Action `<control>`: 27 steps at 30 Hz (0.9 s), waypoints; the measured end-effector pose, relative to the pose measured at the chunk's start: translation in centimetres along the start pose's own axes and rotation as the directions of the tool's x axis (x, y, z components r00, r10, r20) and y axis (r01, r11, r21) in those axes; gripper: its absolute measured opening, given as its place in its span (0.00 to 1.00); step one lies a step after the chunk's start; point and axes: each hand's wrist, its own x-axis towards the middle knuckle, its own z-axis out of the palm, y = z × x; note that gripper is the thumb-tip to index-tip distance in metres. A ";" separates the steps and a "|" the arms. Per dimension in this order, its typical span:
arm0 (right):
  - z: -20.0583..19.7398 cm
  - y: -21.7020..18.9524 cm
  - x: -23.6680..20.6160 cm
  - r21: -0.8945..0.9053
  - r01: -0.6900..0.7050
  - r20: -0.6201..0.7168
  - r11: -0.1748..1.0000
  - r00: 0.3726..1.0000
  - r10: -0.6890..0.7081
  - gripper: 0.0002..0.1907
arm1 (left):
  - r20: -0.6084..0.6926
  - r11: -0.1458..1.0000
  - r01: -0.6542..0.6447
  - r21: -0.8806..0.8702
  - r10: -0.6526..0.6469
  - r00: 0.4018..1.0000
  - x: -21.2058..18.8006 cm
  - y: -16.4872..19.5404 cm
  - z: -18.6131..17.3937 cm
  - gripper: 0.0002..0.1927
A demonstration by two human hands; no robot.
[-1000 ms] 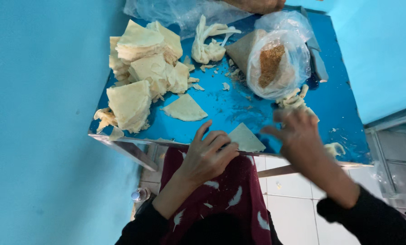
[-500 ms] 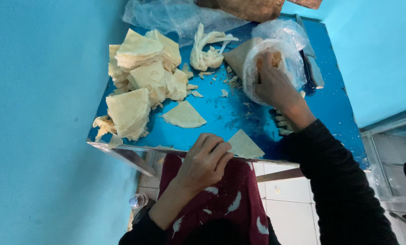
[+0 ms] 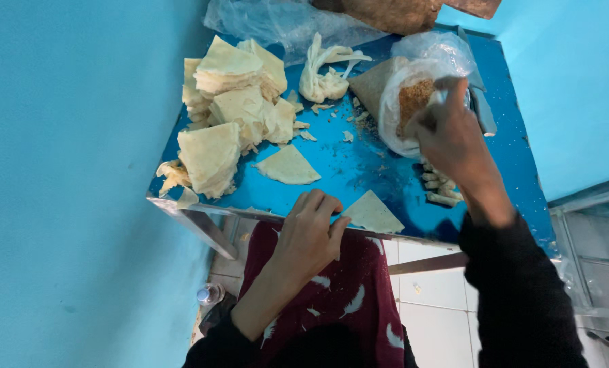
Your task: The person picks up triangular pastry wrappers from a pile on a blue table, dips a finger into a container of brown filling paste, and folds and rolls each wrapper by hand into a filled cylindrical roll, adding it to a growing pile of finished rolls.
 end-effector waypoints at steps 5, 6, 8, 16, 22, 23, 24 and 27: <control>2.4 -5.1 -7.5 0.293 -0.066 0.252 0.954 0.968 -0.011 0.34 | 0.023 0.999 0.011 0.033 -0.012 1.000 0.4 0.1 0.5 0.09; 3.0 -5.7 -8.9 0.311 -0.065 0.261 0.948 0.965 -0.019 0.34 | 0.028 0.999 0.016 0.048 -0.017 0.999 0.4 0.2 0.6 0.09; 4.2 -6.2 -10.4 0.218 0.044 0.212 0.975 0.973 -0.091 0.31 | 0.079 0.996 0.039 0.084 -0.046 0.996 0.6 0.3 0.8 0.08; 2.7 -6.1 -14.5 -0.133 0.184 -0.031 0.974 0.981 -0.190 0.28 | 0.049 0.994 0.042 0.096 -0.047 0.998 0.7 0.6 0.8 0.07; 2.6 -6.3 -13.9 -0.143 0.086 -0.015 0.986 0.996 -0.089 0.27 | 0.025 0.998 0.024 0.051 -0.026 0.999 0.5 1.3 1.0 0.06; 2.5 -6.3 -13.7 -0.177 0.111 -0.002 0.978 0.994 -0.113 0.29 | 0.010 1.000 0.015 0.013 -0.015 1.000 0.5 1.5 1.0 0.06; 2.3 -6.4 -13.5 -0.210 0.137 0.015 0.968 0.990 -0.137 0.30 | -0.008 1.000 0.007 -0.026 -0.007 1.000 0.5 1.7 1.1 0.06; 1.5 -6.5 -13.2 -0.061 0.052 0.103 0.997 0.994 -0.046 0.33 | 0.035 0.991 0.034 -0.130 -0.029 0.999 0.3 2.0 1.0 0.06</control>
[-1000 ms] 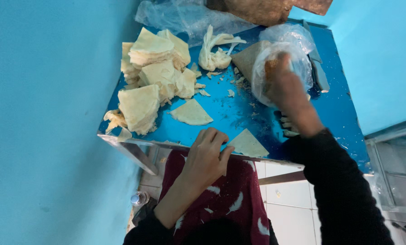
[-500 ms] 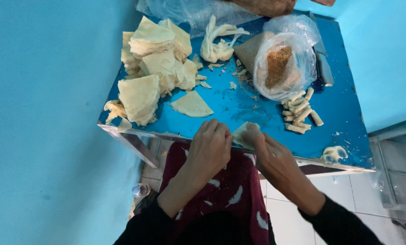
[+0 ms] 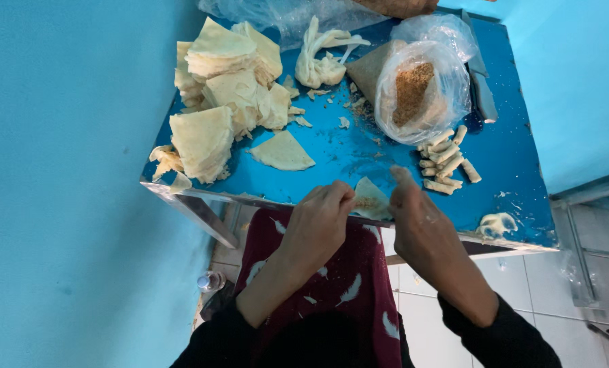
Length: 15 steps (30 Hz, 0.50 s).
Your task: The person picks up triangular pastry wrappers from a pile on a blue table, dips a finger into a container of brown filling paste, and folds and rolls each wrapper by hand into a filled cylindrical roll, adding it to a growing pile of finished rolls.
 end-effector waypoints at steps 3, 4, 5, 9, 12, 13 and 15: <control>-0.7 -0.1 0.2 0.188 -0.063 0.024 0.980 0.998 0.059 0.34 | 0.022 0.996 0.067 -0.054 -0.066 0.998 -0.2 0.1 -0.1 0.05; -0.8 -0.2 0.3 0.202 -0.041 0.021 0.978 0.999 0.038 0.34 | 0.017 0.997 0.037 -0.063 -0.036 0.999 -0.3 0.1 -0.1 0.05; -0.9 -0.3 0.4 0.217 -0.020 0.017 0.976 1.000 0.017 0.33 | 0.011 0.997 0.007 -0.071 -0.006 1.000 -0.5 0.1 -0.2 0.05; -0.6 -0.7 0.6 0.237 -0.005 0.053 0.971 0.999 -0.008 0.38 | 0.008 0.992 -0.101 -0.074 0.102 0.995 -0.6 -0.4 -0.2 0.08; -0.3 -0.8 0.3 0.211 -0.030 0.063 0.977 0.998 0.017 0.34 | 0.040 0.979 -0.201 -0.024 0.202 0.979 -0.2 -1.3 0.0 0.09; -0.2 -0.8 0.2 0.197 0.001 0.054 0.980 0.998 -0.012 0.37 | 0.089 0.967 -0.251 0.037 0.247 0.965 0.0 -1.7 0.1 0.10; 0.1 -0.8 -0.1 0.170 0.057 0.038 0.984 0.997 -0.064 0.43 | 0.199 0.924 -0.355 0.144 0.325 0.925 0.4 -2.6 0.2 0.11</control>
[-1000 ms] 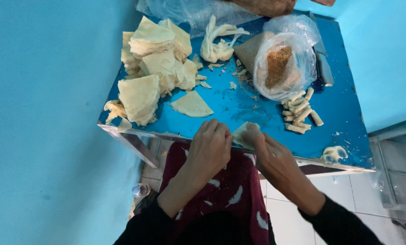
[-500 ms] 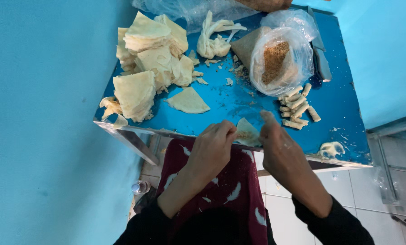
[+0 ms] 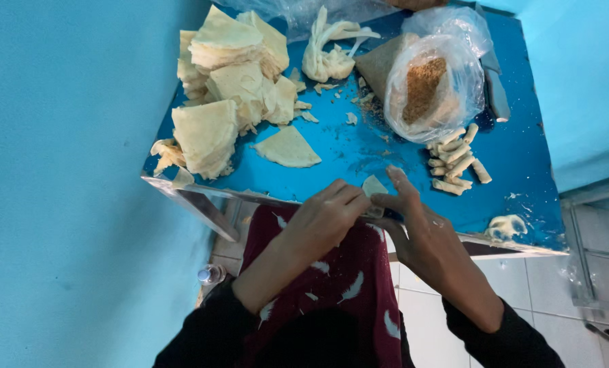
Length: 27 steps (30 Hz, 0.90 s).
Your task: The person picks up triangular pastry wrappers from a pile on a blue table, dips a finger into a container of brown filling paste, and folds and rolls each wrapper by hand into a filled cylindrical roll, adding it to a growing pile of finished rolls.
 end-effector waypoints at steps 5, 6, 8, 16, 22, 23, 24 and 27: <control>0.5 0.6 1.4 -0.121 0.078 -0.088 0.990 0.992 -0.089 0.45 | 0.021 0.983 -0.086 0.162 0.083 0.996 1.0 -1.2 0.7 0.09; 0.4 0.8 2.1 -0.108 0.047 -0.083 0.993 0.995 -0.056 0.45 | 0.032 0.982 -0.064 0.179 0.059 0.998 1.4 -1.3 0.8 0.08; -0.3 1.7 3.7 0.089 -0.113 0.081 0.990 0.991 0.106 0.47 | -0.015 0.989 -0.007 0.150 0.009 1.000 2.4 -1.6 0.8 0.06; 1.2 1.5 1.9 0.045 -0.015 -0.071 0.999 0.997 0.018 0.37 | -0.030 0.962 0.006 0.272 0.003 1.000 1.6 0.7 1.2 0.10; 2.3 1.8 1.1 -0.101 0.091 -0.183 0.991 0.977 -0.108 0.34 | -0.069 0.972 -0.007 0.234 0.024 0.997 1.3 -0.4 1.9 0.07; 2.0 2.1 1.7 -0.063 0.046 -0.156 0.997 0.986 -0.055 0.33 | -0.085 0.982 0.021 0.190 -0.005 0.996 1.9 -0.6 2.0 0.06; 1.7 2.2 2.2 -0.025 -0.002 -0.123 1.000 0.992 -0.001 0.33 | -0.098 0.989 0.051 0.142 -0.037 0.995 2.4 -0.7 2.0 0.06; -0.3 3.4 4.3 0.272 -0.204 0.132 0.940 0.976 0.173 0.38 | 0.125 0.962 0.253 -0.097 -0.241 0.962 4.6 -2.5 1.0 0.01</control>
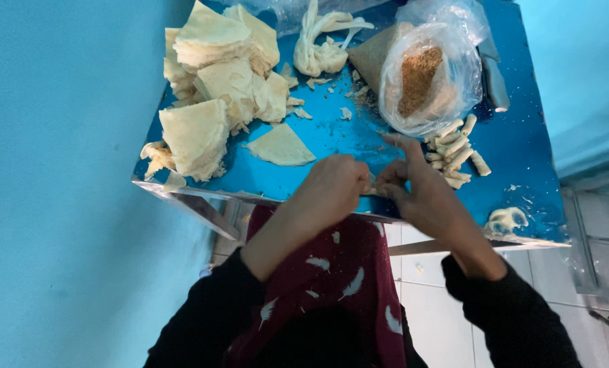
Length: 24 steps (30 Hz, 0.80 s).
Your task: The person picks up triangular pastry wrappers from a pile on a blue table, dips a finger into a container of brown filling paste, and folds and rolls each wrapper by hand into a filled cylindrical roll, adding it to a growing pile of finished rolls.
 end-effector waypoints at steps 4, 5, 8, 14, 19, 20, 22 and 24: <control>0.2 -0.3 0.2 0.022 0.069 -0.060 0.997 0.996 -0.067 0.36 | 0.042 0.995 0.081 0.049 -0.083 0.996 0.8 0.0 -0.8 0.07; 0.8 -0.5 -0.2 -0.090 0.082 -0.088 0.993 0.992 -0.090 0.35 | 0.008 0.992 0.062 0.110 -0.063 0.998 0.4 0.4 -0.5 0.08; 2.0 -0.6 -1.7 -0.241 0.157 -0.152 0.958 0.969 -0.197 0.35 | -0.083 0.938 -0.099 0.333 0.134 0.988 -2.1 1.6 0.6 0.13; 1.6 0.1 -1.9 -0.218 0.219 -0.161 0.951 0.953 -0.257 0.34 | -0.029 0.803 -0.197 0.562 0.257 0.966 -2.4 2.1 0.8 0.09; 2.1 0.0 -3.3 -0.231 0.171 -0.187 0.958 0.958 -0.216 0.33 | 0.064 0.744 -0.183 0.643 0.185 0.981 -4.4 4.5 0.2 0.08; 2.5 -0.1 -3.6 -0.324 0.216 -0.210 0.921 0.933 -0.292 0.32 | 0.104 0.723 -0.174 0.669 0.140 0.985 -4.9 4.9 0.2 0.08; 3.1 -0.4 -4.4 -0.475 0.244 -0.233 0.846 0.892 -0.388 0.32 | 0.076 0.679 -0.133 0.721 0.113 0.991 -5.1 5.2 0.4 0.14; 3.5 -0.5 -4.6 -0.600 0.219 -0.249 0.769 0.863 -0.440 0.33 | -0.064 0.636 -0.061 0.770 0.172 0.983 -4.3 4.9 0.7 0.24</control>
